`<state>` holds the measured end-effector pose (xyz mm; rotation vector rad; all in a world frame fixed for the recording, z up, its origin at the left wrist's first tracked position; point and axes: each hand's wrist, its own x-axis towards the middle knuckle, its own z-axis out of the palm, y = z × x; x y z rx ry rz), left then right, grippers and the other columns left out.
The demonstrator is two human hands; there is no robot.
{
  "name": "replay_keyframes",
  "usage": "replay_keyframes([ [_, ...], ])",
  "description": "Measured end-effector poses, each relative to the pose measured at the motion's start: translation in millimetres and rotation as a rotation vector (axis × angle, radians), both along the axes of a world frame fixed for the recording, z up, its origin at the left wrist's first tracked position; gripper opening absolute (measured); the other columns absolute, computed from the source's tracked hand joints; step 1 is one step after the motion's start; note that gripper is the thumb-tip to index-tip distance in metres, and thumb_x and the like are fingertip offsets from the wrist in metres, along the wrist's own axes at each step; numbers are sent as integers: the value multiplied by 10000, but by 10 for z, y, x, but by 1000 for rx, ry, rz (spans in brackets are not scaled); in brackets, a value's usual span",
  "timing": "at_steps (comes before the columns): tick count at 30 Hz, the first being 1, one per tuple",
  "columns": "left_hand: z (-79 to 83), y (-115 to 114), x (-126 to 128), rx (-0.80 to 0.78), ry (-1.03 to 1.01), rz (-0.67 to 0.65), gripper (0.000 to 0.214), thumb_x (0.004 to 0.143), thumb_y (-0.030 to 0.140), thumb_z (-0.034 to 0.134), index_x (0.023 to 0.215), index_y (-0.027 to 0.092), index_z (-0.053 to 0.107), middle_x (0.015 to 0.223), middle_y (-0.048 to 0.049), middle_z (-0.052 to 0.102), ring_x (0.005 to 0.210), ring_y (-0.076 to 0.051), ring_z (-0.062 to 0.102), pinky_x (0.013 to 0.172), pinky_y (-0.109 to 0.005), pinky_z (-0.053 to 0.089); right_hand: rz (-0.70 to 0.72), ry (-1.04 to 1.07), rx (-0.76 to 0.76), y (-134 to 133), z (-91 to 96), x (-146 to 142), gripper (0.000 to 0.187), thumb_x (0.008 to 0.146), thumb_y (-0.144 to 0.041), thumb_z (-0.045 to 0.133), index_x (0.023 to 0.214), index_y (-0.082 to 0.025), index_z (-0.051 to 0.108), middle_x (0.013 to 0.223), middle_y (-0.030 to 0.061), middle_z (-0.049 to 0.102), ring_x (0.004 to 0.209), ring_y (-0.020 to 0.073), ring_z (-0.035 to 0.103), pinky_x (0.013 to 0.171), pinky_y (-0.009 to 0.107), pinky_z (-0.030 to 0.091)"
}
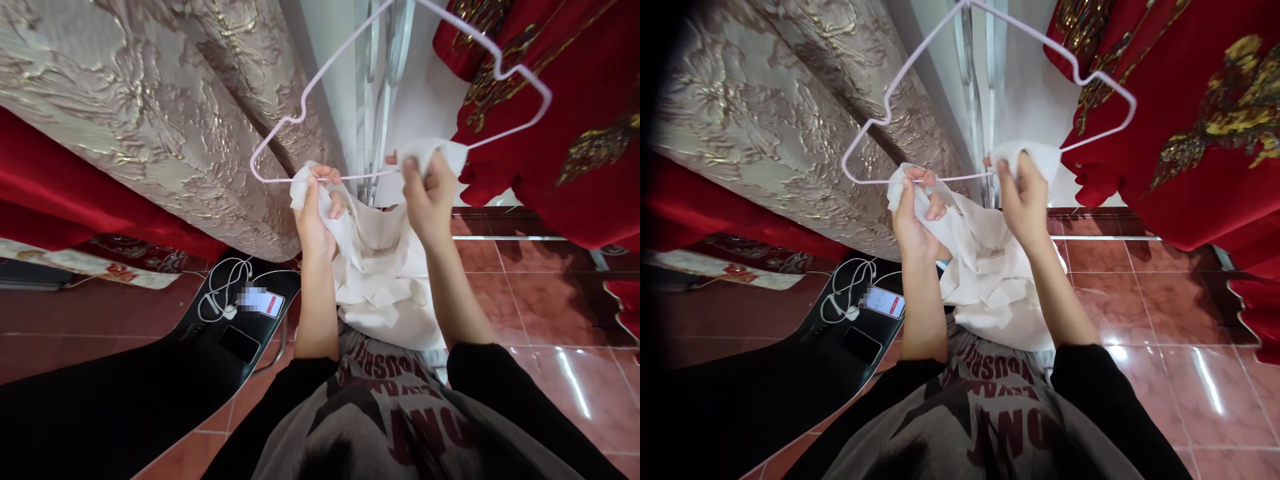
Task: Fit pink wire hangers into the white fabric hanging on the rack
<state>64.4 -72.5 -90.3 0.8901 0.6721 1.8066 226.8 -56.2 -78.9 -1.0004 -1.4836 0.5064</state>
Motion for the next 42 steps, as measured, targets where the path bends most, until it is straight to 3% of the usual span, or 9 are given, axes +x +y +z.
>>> replay_keyframes([
  [6,-11,-101,-191,-83,190,-35,316,902,496,671,1005,199,707,1063,-94,706,442,-64,387,461,-250,318,-76,-29,67,80,-138,74,381,970,-553,477,951,-191,597,882,29,596,824,109,579,838,329,549],
  [10,-43,-206,-494,-276,392,63,241,840,377,740,883,140,741,926,-100,735,520,-112,559,528,-259,481,-89,-42,73,52,-133,168,391,957,-564,493,906,-188,586,984,49,617,933,132,598,896,353,553],
  [14,-12,-189,-806,-408,322,103,117,805,231,738,783,120,711,838,-92,723,537,-119,578,531,-254,518,-84,-46,87,23,-126,183,366,963,-533,499,938,-181,598,954,49,610,922,133,597,932,365,543],
  [18,207,-15,-972,-401,169,203,183,926,164,563,763,164,646,694,-22,655,510,-85,497,488,-185,473,-52,-39,106,27,-132,165,344,974,-497,494,988,-175,615,936,46,610,917,135,599,932,364,537],
  [23,732,118,-886,-258,24,162,333,1041,204,436,765,130,607,699,-31,659,517,-63,514,460,-128,446,-50,-66,101,21,-154,134,326,973,-495,493,988,-189,603,892,30,586,866,127,573,905,352,534],
  [28,1053,156,-637,-17,501,-201,290,1053,281,504,1003,39,656,906,-88,679,770,-179,653,683,-302,583,-86,-81,81,17,-171,136,346,971,-523,473,971,-201,599,882,29,574,846,126,557,890,343,535],
  [33,998,261,-655,21,1078,-50,221,947,233,697,772,106,652,740,-12,551,714,-136,484,673,-220,398,-86,-107,63,-13,-163,208,386,961,-569,466,937,-206,596,875,33,567,839,134,550,900,361,545],
  [38,904,367,-740,41,837,180,543,981,276,655,507,164,416,571,19,222,529,-103,206,502,-257,231,-52,-148,34,-43,-131,169,394,971,-577,438,922,-207,565,877,35,553,845,137,538,903,377,549],
  [42,916,435,-747,144,508,86,268,951,82,629,685,97,658,598,0,418,581,-102,400,606,-235,433,-33,-121,22,-58,-90,75,397,970,-587,434,908,-213,550,887,31,554,859,136,545,935,381,539],
])
